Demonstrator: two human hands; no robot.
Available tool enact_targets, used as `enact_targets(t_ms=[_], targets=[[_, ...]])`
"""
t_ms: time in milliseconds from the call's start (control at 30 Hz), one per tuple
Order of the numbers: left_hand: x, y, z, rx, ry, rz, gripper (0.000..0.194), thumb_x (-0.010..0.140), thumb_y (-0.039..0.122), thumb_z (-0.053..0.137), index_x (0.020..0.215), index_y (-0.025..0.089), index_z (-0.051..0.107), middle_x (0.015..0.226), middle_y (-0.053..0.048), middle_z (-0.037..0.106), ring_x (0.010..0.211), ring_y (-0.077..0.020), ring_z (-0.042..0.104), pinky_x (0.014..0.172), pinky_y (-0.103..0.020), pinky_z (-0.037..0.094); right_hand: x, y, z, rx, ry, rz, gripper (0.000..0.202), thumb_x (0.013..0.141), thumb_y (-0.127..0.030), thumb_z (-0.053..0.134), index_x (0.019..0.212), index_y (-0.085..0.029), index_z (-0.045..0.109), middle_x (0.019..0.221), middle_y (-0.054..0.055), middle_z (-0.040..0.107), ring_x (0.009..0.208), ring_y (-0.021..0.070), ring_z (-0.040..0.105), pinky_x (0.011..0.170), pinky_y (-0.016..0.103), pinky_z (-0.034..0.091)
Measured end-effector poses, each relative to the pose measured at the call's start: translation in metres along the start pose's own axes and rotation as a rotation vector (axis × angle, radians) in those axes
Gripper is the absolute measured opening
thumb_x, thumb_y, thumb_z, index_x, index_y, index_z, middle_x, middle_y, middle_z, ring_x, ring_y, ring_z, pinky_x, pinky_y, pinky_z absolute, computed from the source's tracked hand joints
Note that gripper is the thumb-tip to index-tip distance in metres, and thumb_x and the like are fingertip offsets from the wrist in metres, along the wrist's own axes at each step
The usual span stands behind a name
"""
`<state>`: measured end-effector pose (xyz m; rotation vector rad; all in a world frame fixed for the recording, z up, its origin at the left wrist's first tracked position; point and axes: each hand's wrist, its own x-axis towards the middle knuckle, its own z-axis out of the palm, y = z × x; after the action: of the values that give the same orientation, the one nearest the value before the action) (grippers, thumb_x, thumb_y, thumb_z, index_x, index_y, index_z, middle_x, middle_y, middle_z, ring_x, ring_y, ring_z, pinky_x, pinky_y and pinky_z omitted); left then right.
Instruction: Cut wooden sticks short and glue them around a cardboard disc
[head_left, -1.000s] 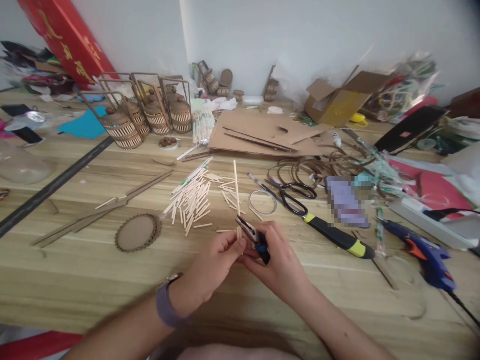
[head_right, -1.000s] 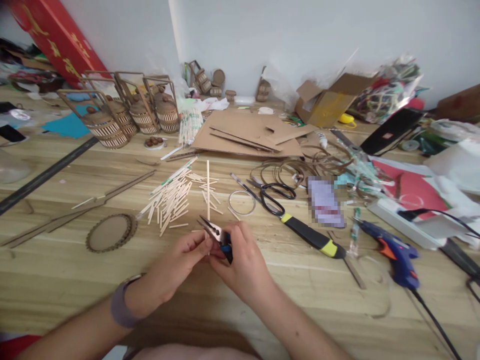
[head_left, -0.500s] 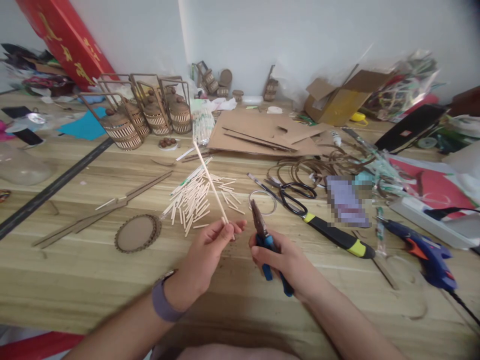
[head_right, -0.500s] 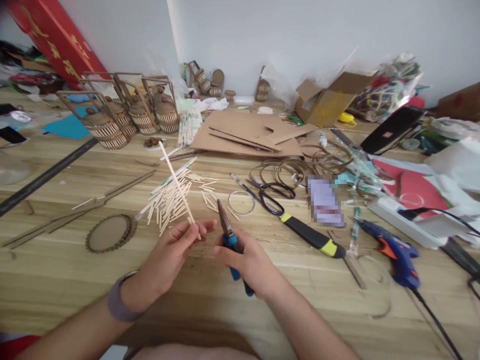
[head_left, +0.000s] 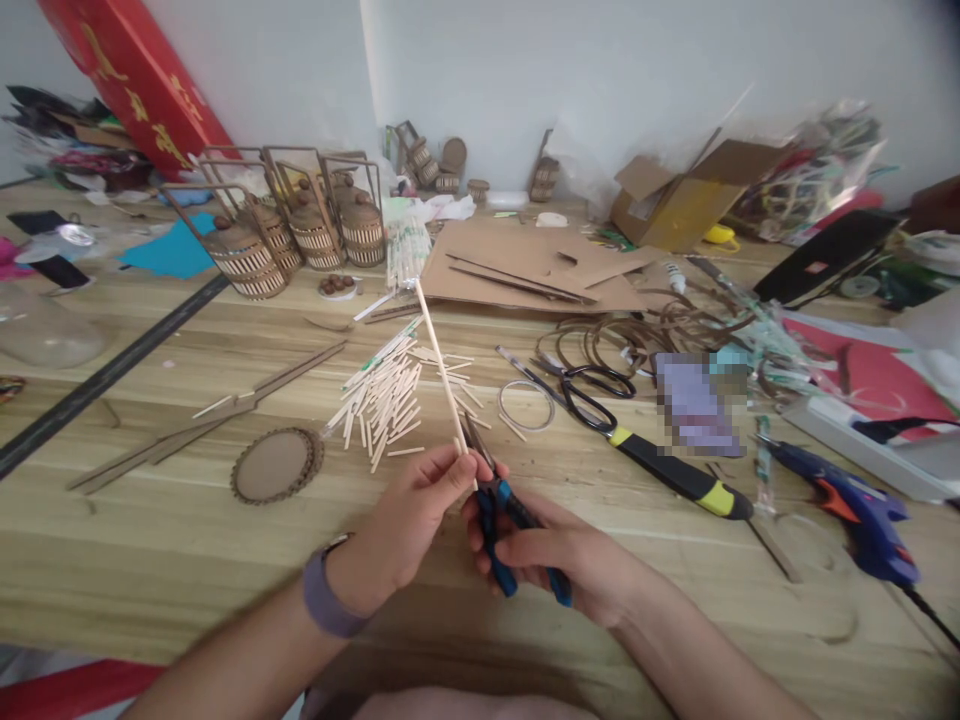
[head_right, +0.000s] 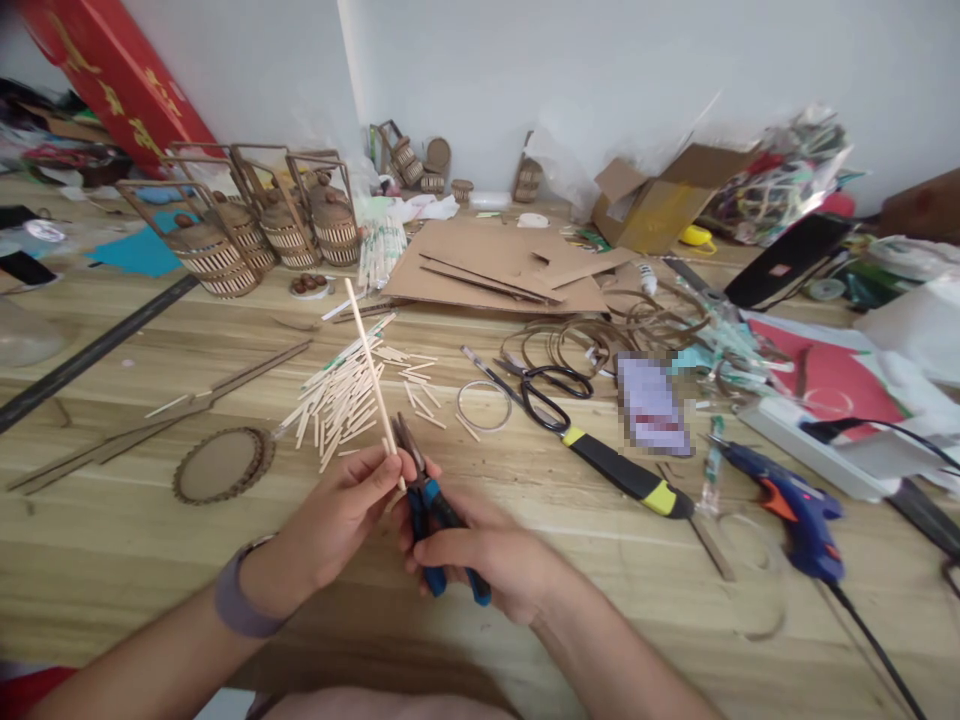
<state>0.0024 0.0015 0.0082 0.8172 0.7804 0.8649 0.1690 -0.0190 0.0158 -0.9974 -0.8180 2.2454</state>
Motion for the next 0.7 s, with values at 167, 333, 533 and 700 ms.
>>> enact_targets(t_ms=[167,333,533,700], targets=[[0.003,0.005,-0.007,0.110,0.110,0.098,0.033,0.078,0.050,0.072,0.074,0.018,0.065,0.090,-0.004,0.070,0.072,-0.0168,0.062,0.069,-0.030,0.050,-0.005,-0.002,-0.012,0.062,-0.043,0.016,0.032,0.063,-0.018,0.069,0.095,-0.017,0.065,0.087,0.003,0.062,0.074,0.0146,0.061,0.063,0.027,0.046],[0.002,0.009,-0.010,0.283,0.235,0.160,0.030,0.081,0.048,0.067,0.077,0.018,0.067,0.082,-0.004,0.072,0.089,-0.0213,0.063,0.085,-0.031,0.044,-0.013,-0.002,-0.027,0.128,-0.078,0.021,0.036,0.063,-0.016,0.066,0.100,-0.018,0.067,0.089,0.003,0.062,0.076,0.0158,0.061,0.063,0.028,0.047],[-0.001,0.012,-0.005,0.383,0.067,0.090,0.035,0.086,0.052,0.061,0.086,0.017,0.065,0.065,-0.002,0.070,0.070,-0.0188,0.062,0.071,-0.029,0.043,-0.023,-0.014,-0.024,-0.033,0.012,0.047,0.033,0.061,-0.021,0.067,0.094,-0.018,0.068,0.085,0.003,0.062,0.073,0.0163,0.059,0.060,0.028,0.045],[-0.001,0.009,-0.005,0.388,-0.079,0.002,0.039,0.086,0.055,0.060,0.090,0.016,0.064,0.063,-0.002,0.069,0.067,-0.0176,0.062,0.070,-0.028,0.040,-0.036,-0.028,-0.019,-0.379,0.154,0.040,0.034,0.062,-0.023,0.065,0.095,-0.016,0.069,0.081,0.003,0.062,0.074,0.0163,0.055,0.060,0.028,0.042]])
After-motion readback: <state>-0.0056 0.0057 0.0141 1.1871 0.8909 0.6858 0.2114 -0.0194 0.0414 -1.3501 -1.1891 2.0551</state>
